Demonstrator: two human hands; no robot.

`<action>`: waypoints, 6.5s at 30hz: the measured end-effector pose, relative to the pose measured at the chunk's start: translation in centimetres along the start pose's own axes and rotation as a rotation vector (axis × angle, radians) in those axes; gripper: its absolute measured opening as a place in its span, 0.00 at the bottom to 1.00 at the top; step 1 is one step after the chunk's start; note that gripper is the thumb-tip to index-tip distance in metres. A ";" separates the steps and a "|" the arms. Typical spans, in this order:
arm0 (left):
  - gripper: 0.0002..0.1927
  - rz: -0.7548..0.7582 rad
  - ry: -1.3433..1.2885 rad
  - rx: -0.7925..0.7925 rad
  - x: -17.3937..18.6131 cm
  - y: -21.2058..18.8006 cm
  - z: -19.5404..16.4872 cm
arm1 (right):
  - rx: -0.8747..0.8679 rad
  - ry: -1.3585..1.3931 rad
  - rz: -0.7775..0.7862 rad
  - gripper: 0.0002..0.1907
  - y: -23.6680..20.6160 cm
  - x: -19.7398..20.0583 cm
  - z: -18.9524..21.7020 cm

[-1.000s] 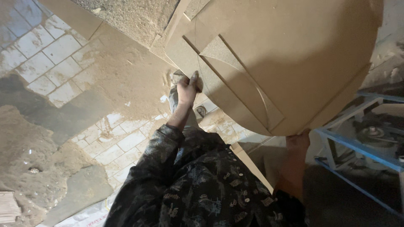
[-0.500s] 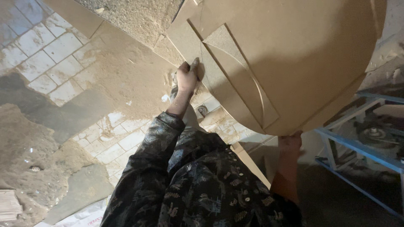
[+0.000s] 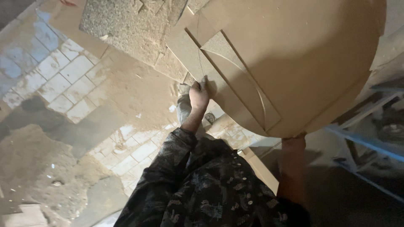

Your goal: The person carries large wooden furniture panels across a dusty workshop and positions them on a work surface, aligning a shaped panel piece against a larger panel and adjusting its placement by hand. They lift and reposition the panels repeatedly, then pick up the assembled panel and carry it away.

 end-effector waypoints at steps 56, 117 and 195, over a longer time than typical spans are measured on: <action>0.22 0.073 0.931 -0.596 -12.2 20.0 -24.4 | 0.052 0.102 0.292 0.21 8.2 -21.0 3.3; 0.26 0.259 0.132 0.144 1.2 12.2 -8.6 | 0.030 -0.021 0.069 0.12 -3.0 -2.7 -0.2; 0.31 0.248 0.397 0.105 -9.6 19.1 -16.2 | 0.005 0.005 -0.009 0.13 5.0 -15.9 -3.9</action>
Point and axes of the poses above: each hand's wrist, its own y-axis towards the middle knuckle, its own x-axis out of the back of the hand, z = x × y, the point moved 6 cm from there along y, towards the middle knuckle, and after that the axes turned 5 degrees about z, right-handed, at the moved point
